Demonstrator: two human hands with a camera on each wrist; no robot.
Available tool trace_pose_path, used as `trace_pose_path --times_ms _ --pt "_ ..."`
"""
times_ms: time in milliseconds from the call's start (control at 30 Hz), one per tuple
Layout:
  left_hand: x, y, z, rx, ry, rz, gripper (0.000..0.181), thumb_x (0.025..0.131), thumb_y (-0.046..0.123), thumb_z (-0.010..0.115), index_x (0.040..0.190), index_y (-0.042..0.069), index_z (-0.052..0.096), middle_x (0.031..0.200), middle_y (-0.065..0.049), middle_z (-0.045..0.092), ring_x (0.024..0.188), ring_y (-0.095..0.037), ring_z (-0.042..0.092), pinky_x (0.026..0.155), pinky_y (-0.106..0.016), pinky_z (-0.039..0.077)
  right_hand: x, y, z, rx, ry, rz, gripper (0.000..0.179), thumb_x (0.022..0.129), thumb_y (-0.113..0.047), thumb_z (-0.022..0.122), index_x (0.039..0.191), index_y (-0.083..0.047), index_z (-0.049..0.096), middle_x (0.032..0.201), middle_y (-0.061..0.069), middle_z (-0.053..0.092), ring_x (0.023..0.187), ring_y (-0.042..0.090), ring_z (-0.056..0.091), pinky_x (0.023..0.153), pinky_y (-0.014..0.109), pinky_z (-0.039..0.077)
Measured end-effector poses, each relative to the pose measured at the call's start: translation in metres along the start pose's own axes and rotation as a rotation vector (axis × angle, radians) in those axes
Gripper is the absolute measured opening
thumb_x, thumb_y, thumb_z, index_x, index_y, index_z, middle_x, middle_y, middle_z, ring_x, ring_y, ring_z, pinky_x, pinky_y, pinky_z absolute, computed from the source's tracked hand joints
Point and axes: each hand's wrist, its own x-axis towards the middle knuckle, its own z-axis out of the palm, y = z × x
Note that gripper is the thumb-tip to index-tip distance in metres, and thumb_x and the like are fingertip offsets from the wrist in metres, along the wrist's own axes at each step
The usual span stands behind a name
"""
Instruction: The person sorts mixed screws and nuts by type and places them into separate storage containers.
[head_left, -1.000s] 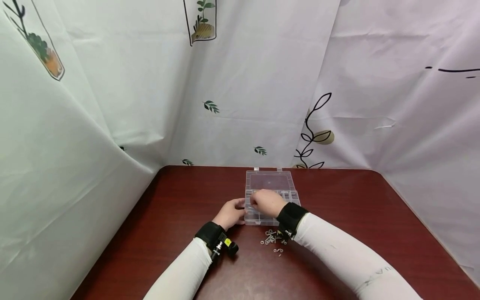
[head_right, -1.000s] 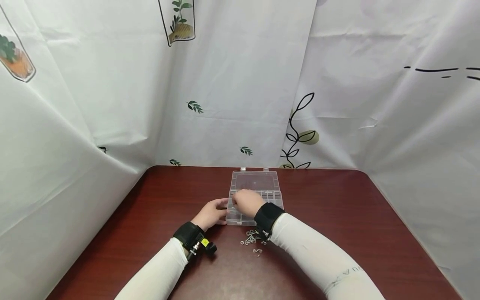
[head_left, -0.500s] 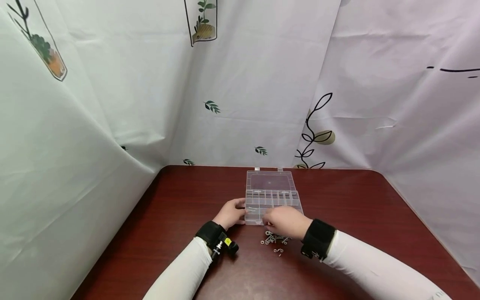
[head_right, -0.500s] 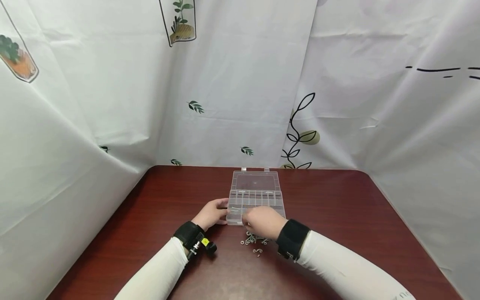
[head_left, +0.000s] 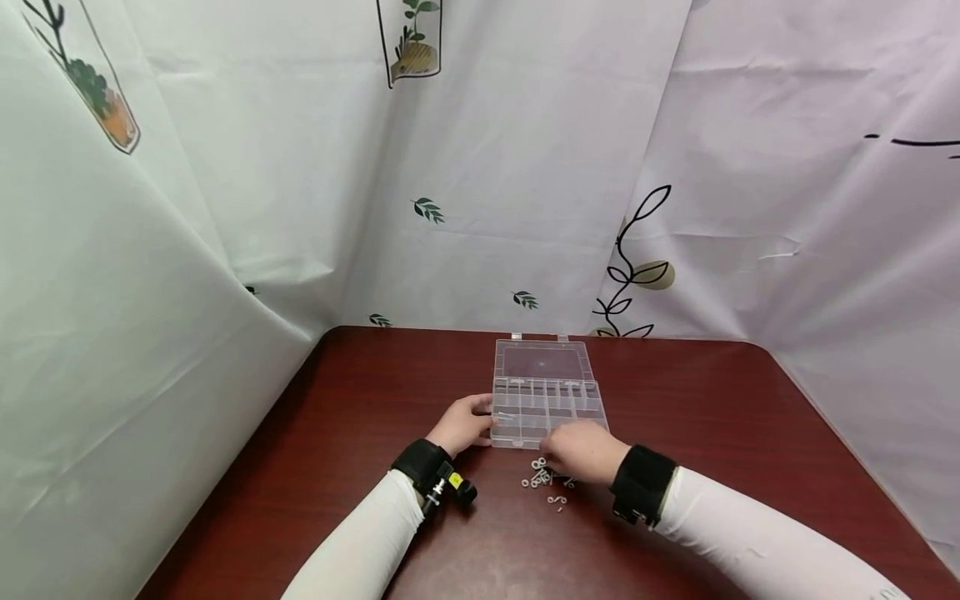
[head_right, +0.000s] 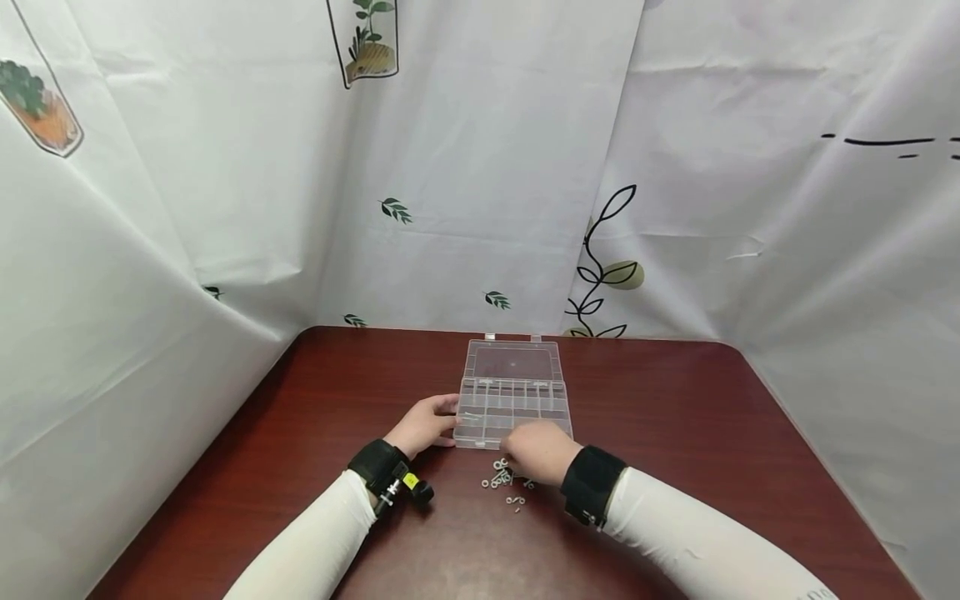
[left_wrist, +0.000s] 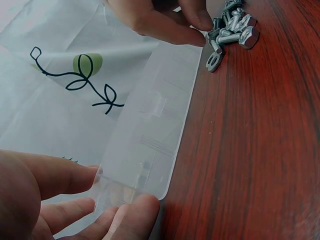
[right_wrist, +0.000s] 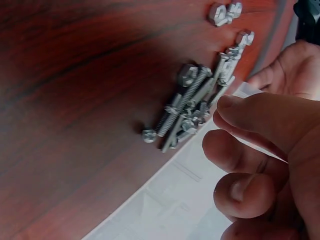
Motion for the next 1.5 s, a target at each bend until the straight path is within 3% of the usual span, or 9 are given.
trace_pose_path --times_ms 333,667,867,1067,1233,1500 --pt "0.000 0.006 -0.002 0.005 0.001 0.004 0.052 0.095 0.000 0.061 0.145 -0.003 0.046 0.128 -0.023 0.055 0.098 -0.026 0.065 0.066 -0.035 0.061 0.002 -0.001 0.001 0.013 -0.011 0.040 0.029 0.078 -0.011 0.074 0.065 -0.020 0.049 0.059 -0.011 0.043 0.053 0.006 0.041 0.047 0.025 0.035" --pt "-0.006 -0.002 0.003 -0.003 -0.001 -0.009 0.052 0.094 -0.001 0.062 0.144 -0.004 0.045 0.125 -0.022 0.055 0.098 -0.027 0.064 0.066 -0.035 0.061 -0.002 -0.007 0.010 0.050 -0.024 0.043 0.026 0.081 -0.012 0.074 0.068 -0.020 0.052 0.060 -0.010 0.047 0.054 0.008 0.045 0.048 0.028 0.040" --pt "-0.006 -0.001 0.003 -0.004 0.007 0.008 0.052 0.094 -0.002 0.062 0.143 -0.005 0.046 0.124 -0.022 0.056 0.097 -0.027 0.064 0.066 -0.036 0.061 -0.002 -0.005 0.009 0.112 -0.030 0.071 0.025 0.082 -0.012 0.072 0.071 -0.020 0.051 0.062 -0.012 0.044 0.055 0.006 0.042 0.048 0.025 0.038" --pt "-0.004 0.000 0.001 -0.006 0.005 0.009 0.051 0.094 -0.001 0.063 0.143 -0.004 0.046 0.124 -0.022 0.056 0.097 -0.027 0.064 0.066 -0.036 0.061 0.005 -0.001 0.000 0.254 0.000 0.117 0.026 0.086 -0.011 0.069 0.071 -0.023 0.050 0.063 -0.015 0.043 0.057 0.002 0.040 0.052 0.021 0.036" --pt "-0.002 -0.001 0.000 -0.014 0.010 0.013 0.052 0.093 -0.002 0.063 0.142 -0.005 0.046 0.123 -0.022 0.056 0.096 -0.026 0.064 0.065 -0.036 0.061 0.012 -0.002 -0.007 0.317 0.056 0.149 0.023 0.089 -0.009 0.066 0.076 -0.023 0.052 0.068 -0.015 0.048 0.060 0.002 0.042 0.056 0.022 0.038" --pt "-0.001 -0.002 0.000 -0.028 0.005 0.011 0.052 0.093 -0.001 0.064 0.142 -0.004 0.047 0.123 -0.022 0.056 0.095 -0.026 0.064 0.066 -0.037 0.061 0.036 0.005 -0.024 0.269 0.094 0.257 0.007 0.091 -0.008 0.067 0.094 -0.010 0.073 0.082 -0.005 0.067 0.073 0.008 0.060 0.065 0.029 0.052"
